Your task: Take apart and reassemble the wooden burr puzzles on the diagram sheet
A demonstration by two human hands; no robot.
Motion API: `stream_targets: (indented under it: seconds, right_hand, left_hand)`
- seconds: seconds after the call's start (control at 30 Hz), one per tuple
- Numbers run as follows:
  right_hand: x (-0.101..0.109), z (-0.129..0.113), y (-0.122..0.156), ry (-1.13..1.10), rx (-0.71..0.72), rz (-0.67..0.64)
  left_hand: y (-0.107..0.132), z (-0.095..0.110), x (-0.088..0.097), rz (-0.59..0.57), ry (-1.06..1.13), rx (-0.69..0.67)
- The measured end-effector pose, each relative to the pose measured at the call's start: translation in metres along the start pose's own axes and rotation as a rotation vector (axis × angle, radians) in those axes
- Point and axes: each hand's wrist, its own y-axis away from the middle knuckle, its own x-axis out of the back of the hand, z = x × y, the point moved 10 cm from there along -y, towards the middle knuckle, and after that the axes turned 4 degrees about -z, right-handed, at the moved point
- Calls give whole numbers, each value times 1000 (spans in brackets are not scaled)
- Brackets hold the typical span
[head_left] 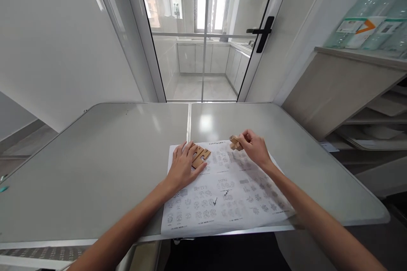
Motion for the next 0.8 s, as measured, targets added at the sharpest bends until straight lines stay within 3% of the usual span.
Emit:
stream_targets:
  seconds: [0.13,0.33,0.6,0.8]
  right_hand:
    - [36,-1,-25,446,71,28]
    - [64,8,-49,598,74,19]
    - [40,43,-39,549,56,-61]
    - [36,48,-41,506,87,-74]
  left_hand:
    - [0,-3,-1,7,11,5]
    - [0,-4,-1,2,28,12]
    - [-1,-4,-3,-10,47,17]
    - [-1,-5,-3,-63,43,59]
